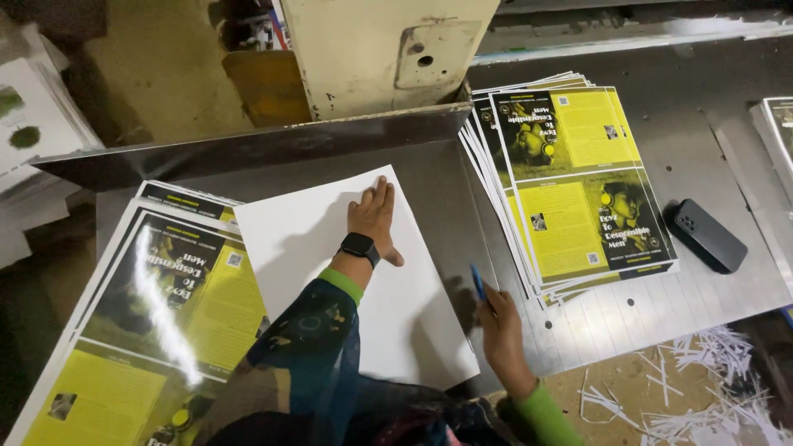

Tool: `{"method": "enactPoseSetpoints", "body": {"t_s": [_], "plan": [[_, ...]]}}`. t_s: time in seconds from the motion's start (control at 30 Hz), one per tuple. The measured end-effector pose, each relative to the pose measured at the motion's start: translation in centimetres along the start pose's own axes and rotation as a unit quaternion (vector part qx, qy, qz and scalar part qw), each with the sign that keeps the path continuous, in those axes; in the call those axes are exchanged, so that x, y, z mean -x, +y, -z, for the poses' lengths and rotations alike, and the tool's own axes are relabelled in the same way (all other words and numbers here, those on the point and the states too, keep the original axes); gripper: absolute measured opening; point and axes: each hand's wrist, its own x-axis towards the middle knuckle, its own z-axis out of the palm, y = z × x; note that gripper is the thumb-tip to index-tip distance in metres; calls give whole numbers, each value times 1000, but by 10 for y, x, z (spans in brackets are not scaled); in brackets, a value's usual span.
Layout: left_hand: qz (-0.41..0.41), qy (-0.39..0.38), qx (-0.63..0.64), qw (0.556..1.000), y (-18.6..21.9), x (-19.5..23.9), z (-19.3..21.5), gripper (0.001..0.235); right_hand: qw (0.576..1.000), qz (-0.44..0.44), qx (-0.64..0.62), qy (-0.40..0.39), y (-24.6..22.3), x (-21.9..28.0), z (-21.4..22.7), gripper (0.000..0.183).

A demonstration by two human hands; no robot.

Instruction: Trimming the edges of printed sheets using a handheld cutter on a metal work surface.

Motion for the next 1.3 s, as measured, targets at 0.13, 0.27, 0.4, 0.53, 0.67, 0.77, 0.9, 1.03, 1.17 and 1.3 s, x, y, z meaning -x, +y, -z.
{"method": "enactPoseSetpoints", "body": {"t_s": [0.13,0.27,0.4,0.53,0.67,0.77,0.9,1.03,1.17,1.3], "plan": [[-1,-4,-15,1000,1,-6,-7,138,996,77,-26,33,-36,-63,-53,30],[2,28,-39,999,0,-11,-18,124,977,184,73,82,-45,-126,-95,29],[-2,36,-27,999,-2,-8,-16,118,966,191,151,86,-44,-160,-115,33],[10,53,-49,997,1,-13,-20,113,967,175,165,88,-45,-168,-120,32],[9,36,-53,998,5,-2,-8,107,966,162,187,73,-44,-166,-119,32],[11,24,-58,998,6,3,1,104,968,167,174,64,-51,-164,-119,32],[14,18,-59,998,8,9,10,96,965,191,169,60,-54,-164,-120,32],[19,13,-66,998,8,8,9,99,957,203,202,49,-49,-170,-120,34],[16,7,-52,999,7,10,11,100,957,202,205,39,-56,-162,-112,33],[17,13,-33,999,5,-11,-15,105,957,194,214,34,-61,-147,-102,34]]}}
